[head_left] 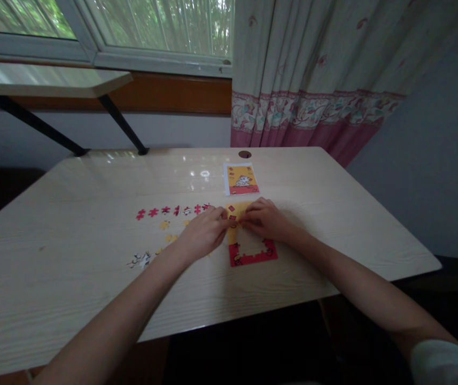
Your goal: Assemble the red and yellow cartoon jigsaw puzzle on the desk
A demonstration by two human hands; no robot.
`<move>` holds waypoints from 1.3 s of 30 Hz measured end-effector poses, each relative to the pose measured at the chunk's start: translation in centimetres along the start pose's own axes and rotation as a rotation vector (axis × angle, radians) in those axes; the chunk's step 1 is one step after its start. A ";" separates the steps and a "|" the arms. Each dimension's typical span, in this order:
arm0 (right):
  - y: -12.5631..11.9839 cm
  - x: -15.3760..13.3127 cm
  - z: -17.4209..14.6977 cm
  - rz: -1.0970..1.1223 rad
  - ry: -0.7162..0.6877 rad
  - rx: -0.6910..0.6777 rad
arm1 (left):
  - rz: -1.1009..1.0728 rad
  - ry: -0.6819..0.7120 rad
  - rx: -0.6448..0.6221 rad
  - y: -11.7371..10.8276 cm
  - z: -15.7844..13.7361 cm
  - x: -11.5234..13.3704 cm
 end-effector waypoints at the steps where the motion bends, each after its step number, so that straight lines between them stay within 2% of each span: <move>1: 0.0 0.0 0.0 -0.007 -0.006 -0.007 | 0.010 0.001 0.000 0.0 0.0 0.1; 6: -0.3 0.1 0.0 -0.021 -0.014 -0.018 | 0.070 0.005 0.002 -0.1 -0.2 0.2; 11: -1.7 2.3 -0.7 0.061 0.031 0.048 | 0.059 0.005 0.005 0.1 -0.3 0.2; 18: -2.6 5.9 -1.9 0.038 0.083 -0.084 | 0.068 -0.013 0.028 0.3 -0.2 0.5; 29: -2.2 6.7 -2.2 0.089 0.122 -0.140 | 0.097 -0.005 0.028 0.3 -0.2 0.4; 34: -2.4 6.6 -2.1 0.107 0.114 -0.131 | 0.098 -0.023 -0.004 -1.7 -0.7 -0.4; 37: -2.4 6.5 -2.1 0.110 0.110 -0.123 | 0.062 -0.098 -0.004 -3.8 -2.2 -2.5; 39: -2.4 6.4 -2.1 0.118 0.105 -0.114 | 0.033 -0.205 -0.014 -5.0 -3.6 -4.4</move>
Point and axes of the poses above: each hand's wrist, its own z-axis towards the middle knuckle, its own y-axis out of the palm, x = y × z, the point moved 1 cm from there along z, towards the middle knuckle, and after that the axes turned 4 degrees about -y, right-handed, at the moved point
